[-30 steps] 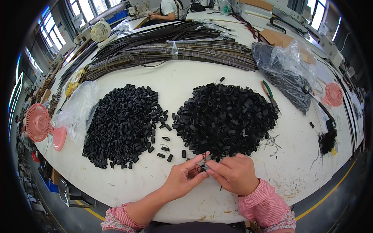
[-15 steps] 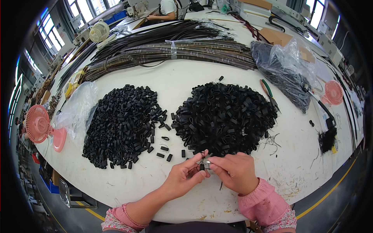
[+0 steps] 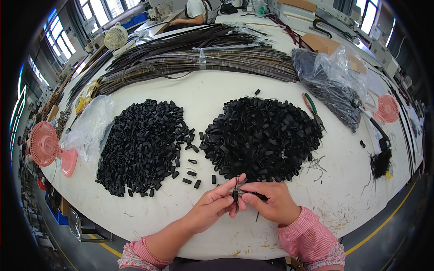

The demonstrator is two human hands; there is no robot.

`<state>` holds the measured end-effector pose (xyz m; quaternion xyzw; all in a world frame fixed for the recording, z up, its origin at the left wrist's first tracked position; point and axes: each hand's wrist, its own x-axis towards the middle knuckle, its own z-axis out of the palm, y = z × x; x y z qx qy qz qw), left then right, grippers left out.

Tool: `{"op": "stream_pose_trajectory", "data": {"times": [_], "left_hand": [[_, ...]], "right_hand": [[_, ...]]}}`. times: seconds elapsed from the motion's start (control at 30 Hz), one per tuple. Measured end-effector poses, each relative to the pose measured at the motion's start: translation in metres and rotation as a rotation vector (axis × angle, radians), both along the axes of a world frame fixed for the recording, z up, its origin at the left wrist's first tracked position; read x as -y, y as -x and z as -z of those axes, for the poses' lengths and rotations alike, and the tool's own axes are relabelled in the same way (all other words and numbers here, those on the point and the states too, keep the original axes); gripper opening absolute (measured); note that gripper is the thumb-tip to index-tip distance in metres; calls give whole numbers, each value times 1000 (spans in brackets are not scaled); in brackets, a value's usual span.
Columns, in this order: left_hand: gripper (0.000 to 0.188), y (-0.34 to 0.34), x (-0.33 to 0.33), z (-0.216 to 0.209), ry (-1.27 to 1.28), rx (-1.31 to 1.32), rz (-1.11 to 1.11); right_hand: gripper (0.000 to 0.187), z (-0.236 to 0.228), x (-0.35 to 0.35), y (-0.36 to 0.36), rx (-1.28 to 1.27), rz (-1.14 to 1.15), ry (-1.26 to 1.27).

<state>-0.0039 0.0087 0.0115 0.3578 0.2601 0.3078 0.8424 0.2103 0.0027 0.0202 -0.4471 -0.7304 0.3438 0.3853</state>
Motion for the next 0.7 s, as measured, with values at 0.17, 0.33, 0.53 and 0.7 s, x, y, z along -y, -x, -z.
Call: {"op": "stream_pose_trajectory", "data": {"times": [0.17,0.33,0.53,0.7], "left_hand": [[57,3,1,0,43,15,5],[59,3,-1,-2,24,1,48],[61,2,0,-7,-2,-45,45],[62,3,0,-1,-76,-79,23]], "right_hand": [[17,1,-1,4,-108,-70,184],[15,-3,0,2,-106,-75,247],[19,5,-1,-2,-158,60,186],[24,5,-2,-1,-288,93,319]]}}
